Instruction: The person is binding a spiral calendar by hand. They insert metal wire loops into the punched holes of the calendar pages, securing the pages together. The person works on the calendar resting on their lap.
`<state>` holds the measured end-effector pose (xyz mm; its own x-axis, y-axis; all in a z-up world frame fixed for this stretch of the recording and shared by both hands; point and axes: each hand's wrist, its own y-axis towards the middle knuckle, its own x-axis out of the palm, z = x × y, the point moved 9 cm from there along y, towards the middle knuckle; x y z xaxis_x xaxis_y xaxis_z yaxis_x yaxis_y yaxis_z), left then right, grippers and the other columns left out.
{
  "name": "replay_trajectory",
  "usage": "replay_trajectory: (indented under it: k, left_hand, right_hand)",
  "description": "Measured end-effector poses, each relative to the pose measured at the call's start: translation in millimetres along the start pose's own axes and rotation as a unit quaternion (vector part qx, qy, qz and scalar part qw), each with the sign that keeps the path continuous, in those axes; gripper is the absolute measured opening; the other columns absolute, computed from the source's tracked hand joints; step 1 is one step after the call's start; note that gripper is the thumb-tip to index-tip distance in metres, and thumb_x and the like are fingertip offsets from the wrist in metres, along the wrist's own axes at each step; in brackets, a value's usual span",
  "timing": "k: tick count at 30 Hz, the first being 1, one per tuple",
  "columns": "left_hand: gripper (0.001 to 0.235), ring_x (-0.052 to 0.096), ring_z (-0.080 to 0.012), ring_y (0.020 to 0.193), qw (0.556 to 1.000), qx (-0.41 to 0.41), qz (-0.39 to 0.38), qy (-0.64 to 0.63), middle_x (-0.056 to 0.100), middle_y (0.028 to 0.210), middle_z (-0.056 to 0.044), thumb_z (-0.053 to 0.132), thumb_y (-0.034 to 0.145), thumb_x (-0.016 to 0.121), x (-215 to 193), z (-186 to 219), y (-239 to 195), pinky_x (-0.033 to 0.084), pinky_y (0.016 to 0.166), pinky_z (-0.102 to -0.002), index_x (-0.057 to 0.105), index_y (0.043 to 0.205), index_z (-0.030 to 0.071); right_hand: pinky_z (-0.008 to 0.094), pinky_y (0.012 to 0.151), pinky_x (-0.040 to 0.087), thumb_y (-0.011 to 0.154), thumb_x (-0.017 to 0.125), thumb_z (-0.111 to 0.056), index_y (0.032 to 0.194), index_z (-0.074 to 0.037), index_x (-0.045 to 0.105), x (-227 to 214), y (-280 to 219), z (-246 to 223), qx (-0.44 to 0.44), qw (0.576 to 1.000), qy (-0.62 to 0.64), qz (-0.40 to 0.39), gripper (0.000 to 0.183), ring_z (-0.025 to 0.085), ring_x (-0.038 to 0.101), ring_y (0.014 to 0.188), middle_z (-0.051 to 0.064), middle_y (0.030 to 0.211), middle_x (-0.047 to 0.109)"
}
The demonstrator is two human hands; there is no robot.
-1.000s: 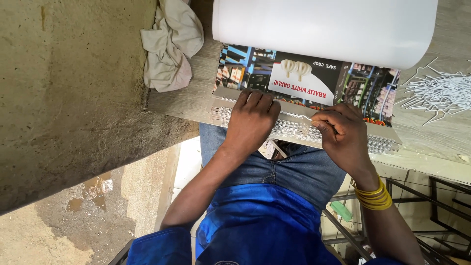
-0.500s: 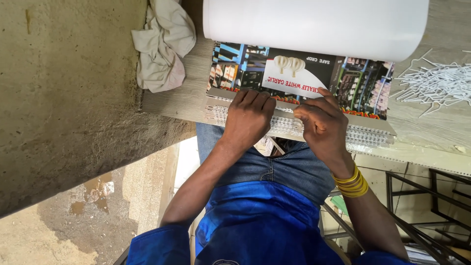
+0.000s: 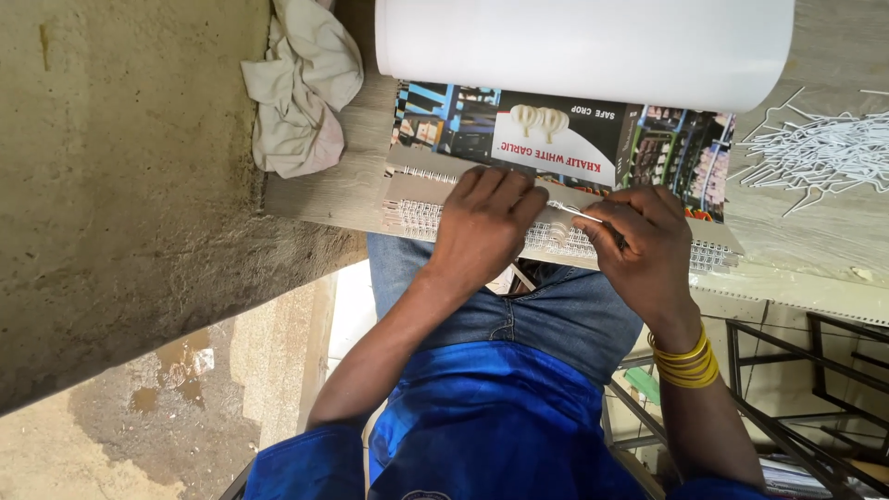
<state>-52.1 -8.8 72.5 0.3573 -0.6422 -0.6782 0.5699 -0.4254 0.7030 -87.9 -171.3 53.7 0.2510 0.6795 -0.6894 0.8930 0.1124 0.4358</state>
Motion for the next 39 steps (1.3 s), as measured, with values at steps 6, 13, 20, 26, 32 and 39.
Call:
replay_trajectory:
  k: [6, 13, 20, 26, 32, 39]
  left_hand:
    - [0.017, 0.067, -0.025, 0.08, 1.0, 0.003, 0.001, 0.006, 0.062, 0.083, -0.004, 0.0, 0.091, 0.061, 3, -5, -8, 0.055, 0.079, -0.038, 0.073, 0.088, 0.013]
    - [0.013, 0.067, -0.0238, 0.077, 0.996, 0.023, -0.045, 0.072, 0.063, 0.077, -0.004, 0.003, 0.085, 0.067, 16, -22, -35, 0.053, 0.08, -0.037, 0.071, 0.079, 0.014]
    - [0.013, 0.066, -0.0261, 0.075, 0.998, 0.02, -0.041, 0.048, 0.062, 0.074, -0.006, 0.003, 0.085, 0.064, 26, -26, -40, 0.052, 0.071, -0.037, 0.069, 0.077, 0.011]
    - [0.01, 0.068, -0.0266, 0.079, 0.997, 0.029, -0.058, 0.033, 0.067, 0.078, -0.008, 0.003, 0.083, 0.065, 40, -26, -46, 0.055, 0.073, -0.036, 0.071, 0.08, 0.01]
    - [0.013, 0.069, -0.027, 0.082, 0.998, 0.03, -0.046, 0.023, 0.068, 0.08, -0.008, 0.001, 0.082, 0.063, 30, -24, -39, 0.055, 0.075, -0.036, 0.072, 0.081, 0.01]
    - [0.015, 0.067, -0.0273, 0.081, 0.999, 0.027, -0.018, 0.008, 0.066, 0.08, -0.008, -0.001, 0.084, 0.06, 25, -27, -33, 0.056, 0.075, -0.036, 0.071, 0.083, 0.009]
  right_hand:
    - [0.052, 0.085, 0.052, 0.094, 0.085, -0.016, 0.108, -0.008, 0.079, 4, 3, -7, -0.016, 0.999, -0.015, -0.03, 0.017, 0.04, 0.066, 0.092, 0.013, 0.099, 0.069]
    - [0.049, 0.088, 0.053, 0.1, 0.08, -0.013, 0.099, -0.011, 0.079, 8, -6, -3, -0.033, 0.996, -0.074, -0.027, 0.002, 0.035, 0.064, 0.09, 0.008, 0.087, 0.065]
    - [0.052, 0.088, 0.054, 0.101, 0.079, -0.008, 0.097, -0.007, 0.076, 26, -13, 11, -0.007, 1.0, 0.002, 0.007, 0.005, 0.035, 0.056, 0.086, 0.006, 0.08, 0.053]
    - [0.055, 0.098, 0.055, 0.097, 0.08, -0.007, 0.092, -0.007, 0.076, 33, -18, 12, -0.025, 0.999, 0.009, 0.027, 0.006, 0.034, 0.056, 0.084, 0.007, 0.075, 0.049]
    - [0.057, 0.099, 0.054, 0.096, 0.081, -0.007, 0.091, -0.005, 0.076, 23, -8, 9, -0.014, 0.998, 0.057, 0.013, 0.007, 0.036, 0.057, 0.083, 0.008, 0.074, 0.048]
    - [0.057, 0.105, 0.049, 0.098, 0.078, -0.007, 0.092, -0.005, 0.076, 27, -8, 7, -0.025, 0.998, 0.052, 0.032, 0.007, 0.03, 0.051, 0.084, 0.006, 0.075, 0.044]
